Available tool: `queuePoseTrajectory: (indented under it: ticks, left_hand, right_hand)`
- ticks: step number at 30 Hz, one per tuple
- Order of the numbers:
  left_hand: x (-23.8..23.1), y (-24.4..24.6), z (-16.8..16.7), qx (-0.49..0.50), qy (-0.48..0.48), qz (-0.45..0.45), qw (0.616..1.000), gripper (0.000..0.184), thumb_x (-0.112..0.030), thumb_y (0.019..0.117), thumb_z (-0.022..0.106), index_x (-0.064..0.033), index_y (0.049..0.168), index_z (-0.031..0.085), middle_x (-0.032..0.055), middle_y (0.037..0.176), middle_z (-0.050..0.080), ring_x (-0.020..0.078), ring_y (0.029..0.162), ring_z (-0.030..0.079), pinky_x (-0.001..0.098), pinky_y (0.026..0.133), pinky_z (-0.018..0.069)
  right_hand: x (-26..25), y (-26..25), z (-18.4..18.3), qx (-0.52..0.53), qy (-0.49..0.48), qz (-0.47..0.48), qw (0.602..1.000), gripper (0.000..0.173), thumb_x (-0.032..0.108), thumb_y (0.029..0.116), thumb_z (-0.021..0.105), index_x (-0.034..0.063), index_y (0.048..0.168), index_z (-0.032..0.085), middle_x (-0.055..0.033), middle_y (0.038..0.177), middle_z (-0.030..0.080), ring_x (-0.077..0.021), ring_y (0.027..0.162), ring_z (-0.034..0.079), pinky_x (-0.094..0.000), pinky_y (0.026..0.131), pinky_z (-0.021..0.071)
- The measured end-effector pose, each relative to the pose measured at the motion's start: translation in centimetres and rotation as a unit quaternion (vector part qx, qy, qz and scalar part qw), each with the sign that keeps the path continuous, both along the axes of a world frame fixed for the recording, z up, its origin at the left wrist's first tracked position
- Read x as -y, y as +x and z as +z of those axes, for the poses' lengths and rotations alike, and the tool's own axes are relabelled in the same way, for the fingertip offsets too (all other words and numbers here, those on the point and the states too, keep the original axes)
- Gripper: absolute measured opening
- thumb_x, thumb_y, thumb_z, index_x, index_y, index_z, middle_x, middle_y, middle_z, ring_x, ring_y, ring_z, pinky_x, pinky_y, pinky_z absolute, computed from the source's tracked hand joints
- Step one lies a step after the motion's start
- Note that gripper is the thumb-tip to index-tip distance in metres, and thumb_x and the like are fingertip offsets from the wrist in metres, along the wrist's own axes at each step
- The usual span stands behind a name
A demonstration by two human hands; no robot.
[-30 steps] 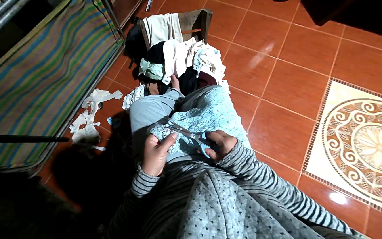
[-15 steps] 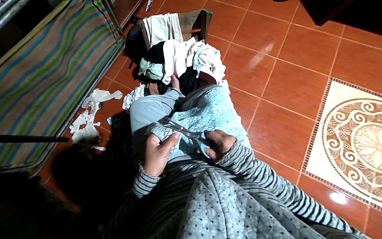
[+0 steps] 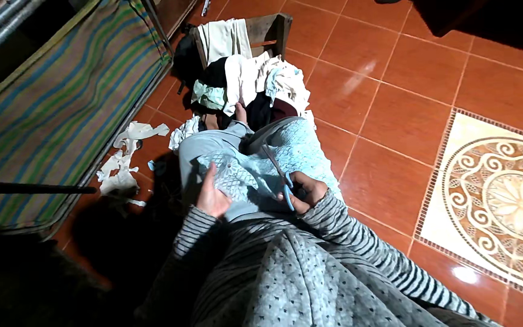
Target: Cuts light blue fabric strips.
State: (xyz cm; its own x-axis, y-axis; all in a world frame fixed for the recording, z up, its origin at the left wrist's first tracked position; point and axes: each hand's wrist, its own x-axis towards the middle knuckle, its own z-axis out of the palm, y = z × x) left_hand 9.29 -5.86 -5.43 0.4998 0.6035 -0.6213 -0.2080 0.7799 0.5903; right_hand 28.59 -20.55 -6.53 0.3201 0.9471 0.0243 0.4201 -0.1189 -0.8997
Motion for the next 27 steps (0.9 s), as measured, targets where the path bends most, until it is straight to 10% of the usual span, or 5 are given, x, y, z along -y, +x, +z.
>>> queuePoseTrajectory:
  ticks: [6,14,22,27]
  left_hand:
    - [0.4,0.2,0.0,-0.026,0.041,0.032,0.998,0.021,-0.01,0.1093,0.039,-0.003,0.115,0.058,0.0093,0.095,0.071,0.0171,0.086,0.072,0.0339,0.079,0.0618]
    - [-0.3,-1.3,1.6,-0.169,0.227,0.107,0.953,0.022,-0.012,0.1096,0.043,-0.0022,0.124,0.055,0.0052,0.099,0.071,0.0124,0.088,0.072,0.0331,0.08,0.0624]
    - [-2.2,-5.2,1.4,-0.273,0.233,0.094,0.929,0.033,-0.027,0.1108,0.041,-0.0028,0.128,0.056,0.0057,0.102,0.069,0.0106,0.092,0.069,0.0308,0.083,0.0603]
    - [-2.2,-5.0,0.9,-0.168,0.15,0.146,0.963,0.028,-0.024,0.1132,0.03,-0.0063,0.123,0.049,0.007,0.104,0.066,0.0163,0.093,0.068,0.0364,0.083,0.0592]
  right_hand:
    - [0.7,0.5,-0.7,-0.014,-0.02,-0.014,1.0,0.044,0.037,0.0878,0.074,-0.0033,0.104,0.066,-0.0049,0.082,0.069,-0.0034,0.069,0.062,-0.0225,0.064,0.0536]
    - [0.6,0.7,-0.7,-0.036,-0.037,-0.027,0.998,0.042,0.034,0.0894,0.073,-0.0042,0.104,0.065,-0.005,0.081,0.068,-0.0039,0.067,0.062,-0.0237,0.063,0.0533]
    - [0.3,1.8,-1.3,-0.149,0.028,-0.055,0.987,0.018,0.02,0.0952,0.065,0.0026,0.098,0.061,0.0075,0.083,0.066,0.0035,0.072,0.062,-0.0179,0.067,0.0536]
    - [0.3,1.7,-1.3,-0.166,0.035,-0.064,0.983,0.014,0.018,0.0951,0.064,0.0042,0.097,0.062,0.0081,0.081,0.066,0.003,0.071,0.062,-0.0182,0.067,0.0536]
